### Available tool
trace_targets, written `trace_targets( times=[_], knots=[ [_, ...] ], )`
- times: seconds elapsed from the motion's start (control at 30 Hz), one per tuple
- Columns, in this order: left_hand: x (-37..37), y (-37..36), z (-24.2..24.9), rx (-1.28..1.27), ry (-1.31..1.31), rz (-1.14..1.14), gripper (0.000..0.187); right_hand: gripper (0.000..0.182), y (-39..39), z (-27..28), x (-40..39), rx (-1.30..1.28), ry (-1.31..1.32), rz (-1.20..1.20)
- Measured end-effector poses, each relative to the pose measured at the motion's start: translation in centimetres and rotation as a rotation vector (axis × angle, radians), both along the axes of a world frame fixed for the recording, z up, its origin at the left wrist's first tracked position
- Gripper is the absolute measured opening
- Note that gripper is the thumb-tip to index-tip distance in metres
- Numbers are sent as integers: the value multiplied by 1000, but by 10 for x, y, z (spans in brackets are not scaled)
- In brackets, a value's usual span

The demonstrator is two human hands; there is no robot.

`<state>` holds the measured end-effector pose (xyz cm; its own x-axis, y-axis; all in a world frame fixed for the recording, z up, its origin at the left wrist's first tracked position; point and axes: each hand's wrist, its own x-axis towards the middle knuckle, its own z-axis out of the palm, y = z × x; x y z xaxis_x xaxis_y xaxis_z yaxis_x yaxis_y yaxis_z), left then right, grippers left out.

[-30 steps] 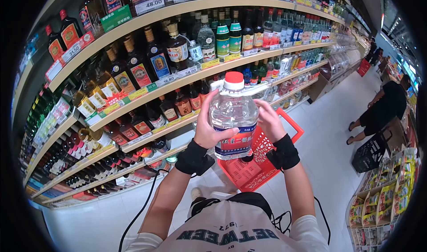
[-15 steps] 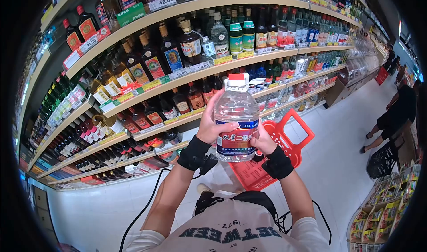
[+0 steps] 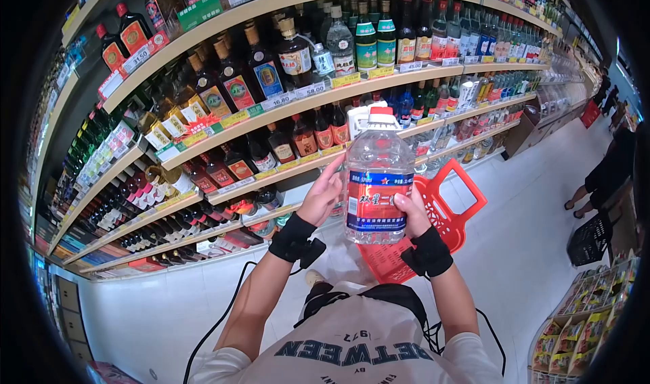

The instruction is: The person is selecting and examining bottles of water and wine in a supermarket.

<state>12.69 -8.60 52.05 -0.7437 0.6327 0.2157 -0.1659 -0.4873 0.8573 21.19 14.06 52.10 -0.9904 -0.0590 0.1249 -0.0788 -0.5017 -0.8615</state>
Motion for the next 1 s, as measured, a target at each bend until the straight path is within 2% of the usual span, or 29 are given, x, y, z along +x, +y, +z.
trace_targets(
  times=[0.1,0.13,0.33,0.57,0.67,0.77,0.87,1.0],
  knots=[
    [12,0,10,-91,-217,-45,72,75,4,-2,1,-24,-12,-3],
    [8,2,-3,-90,-206,-97,73,74,6,-5,0,-47,-30,2],
    [19,24,-3,20,-180,-94,71,64,12,-9,-6,-6,-46,-2],
    [19,32,-3,65,-145,-79,68,48,23,-3,-6,-208,-131,163],
    [17,33,-2,42,-170,-78,67,54,22,-8,-8,-186,-125,81],
    [15,37,-3,-8,-114,5,70,55,25,-12,-9,-190,-120,74],
    [12,36,-11,-22,-89,-24,71,56,27,-9,-8,-184,-117,112],
    [15,35,-3,-87,-30,-46,89,57,32,-29,-9,-165,-70,96]
  ],
)
